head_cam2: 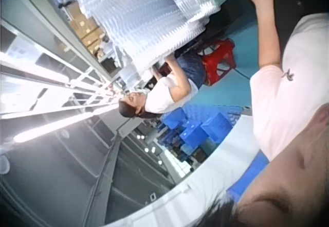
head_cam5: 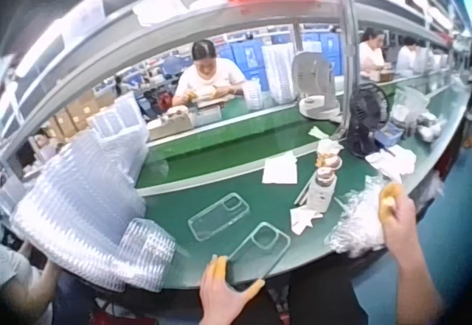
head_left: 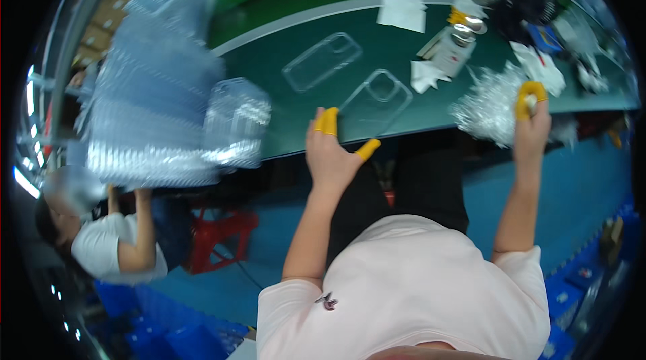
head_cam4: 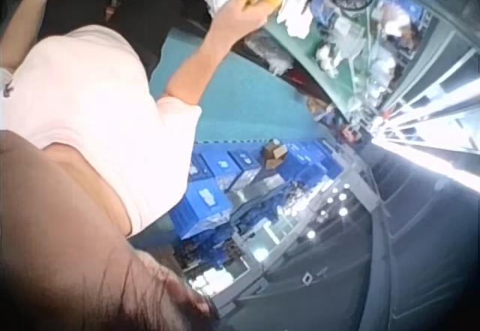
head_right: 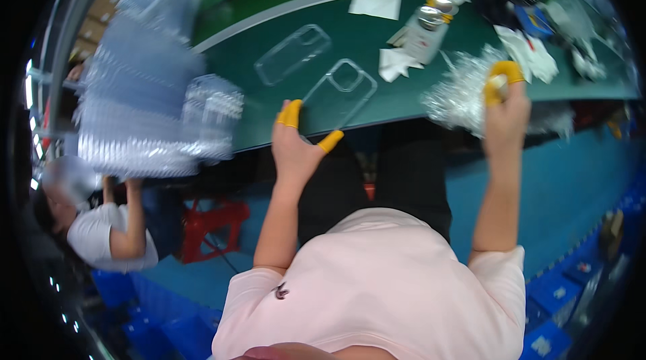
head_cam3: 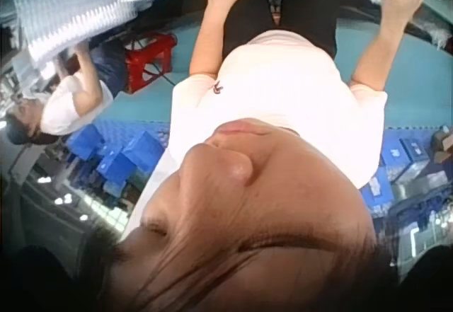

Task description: The person wipes transparent phone cases with a wrapped tool, bags stacks of plastic trays into plastic wrap, and cleans additional phone cases.

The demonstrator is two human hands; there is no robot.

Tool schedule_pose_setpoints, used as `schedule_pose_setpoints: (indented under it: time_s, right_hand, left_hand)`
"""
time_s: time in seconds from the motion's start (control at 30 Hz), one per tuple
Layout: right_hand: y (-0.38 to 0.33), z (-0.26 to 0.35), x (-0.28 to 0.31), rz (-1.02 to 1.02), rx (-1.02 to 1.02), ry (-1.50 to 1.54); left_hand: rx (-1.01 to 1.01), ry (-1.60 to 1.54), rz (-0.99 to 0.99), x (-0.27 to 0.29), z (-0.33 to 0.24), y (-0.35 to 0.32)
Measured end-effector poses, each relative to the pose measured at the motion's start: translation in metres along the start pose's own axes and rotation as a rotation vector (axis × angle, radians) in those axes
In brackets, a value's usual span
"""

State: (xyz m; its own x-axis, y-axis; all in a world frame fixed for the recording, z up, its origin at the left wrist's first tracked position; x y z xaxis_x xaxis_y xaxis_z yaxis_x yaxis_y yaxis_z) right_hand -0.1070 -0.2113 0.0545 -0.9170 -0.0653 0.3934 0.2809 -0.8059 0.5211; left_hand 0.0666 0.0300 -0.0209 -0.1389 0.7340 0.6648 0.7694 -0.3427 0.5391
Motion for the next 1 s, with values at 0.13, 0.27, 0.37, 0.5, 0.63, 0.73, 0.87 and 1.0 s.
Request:
schedule_pose_setpoints:
  time_s: [0.13, 0.27, 0.37, 0.5, 0.63, 0.73, 0.87, 1.0]
  right_hand:
    - [0.019, -0.047, -0.009, -0.048, -0.138, -0.519]
    - [0.023, -0.038, 0.000, -0.562, 0.310, -0.343]
    - [0.017, -0.015, 0.004, -0.481, 0.127, 0.144]
    - [0.002, -0.028, 0.001, -0.430, 0.117, 0.203]
    - [-0.021, -0.036, -0.005, -0.290, 0.014, 0.347]
    - [-0.033, -0.035, -0.005, -0.240, 0.041, 0.344]
    - [-0.033, -0.032, -0.004, -0.230, 0.050, 0.405]
    - [-0.032, -0.013, -0.006, -0.113, 0.098, 0.553]
  left_hand:
    - [-0.083, 0.084, -0.275, 0.063, -0.009, 0.031]
    - [-0.010, 0.517, -0.450, 0.131, 0.041, 0.056]
    - [0.152, 0.660, -0.314, 0.140, 0.067, 0.063]
    - [0.286, 0.735, -0.173, 0.133, 0.063, 0.063]
    - [0.331, 0.782, -0.188, 0.128, 0.055, 0.064]
    - [0.374, 0.822, -0.106, 0.131, 0.050, 0.066]
    - [-0.345, 0.681, -0.413, 0.121, 0.016, 0.074]
    - [-0.359, 0.055, 0.191, 0.053, -0.032, 0.104]
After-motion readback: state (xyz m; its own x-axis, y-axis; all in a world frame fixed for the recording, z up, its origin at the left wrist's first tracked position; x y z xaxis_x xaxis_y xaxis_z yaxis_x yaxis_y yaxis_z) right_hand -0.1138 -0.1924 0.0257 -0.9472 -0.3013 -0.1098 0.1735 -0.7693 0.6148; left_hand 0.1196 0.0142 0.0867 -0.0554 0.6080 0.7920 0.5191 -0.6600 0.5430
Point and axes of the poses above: each hand's wrist, its own y-axis towards the middle knuckle, its own x-axis out of the back of the hand, z = x × y, the point moved 1 cm from there along y, towards the middle knuckle, and after that the axes turned 15 degrees about -z, right-handed, at the moved point
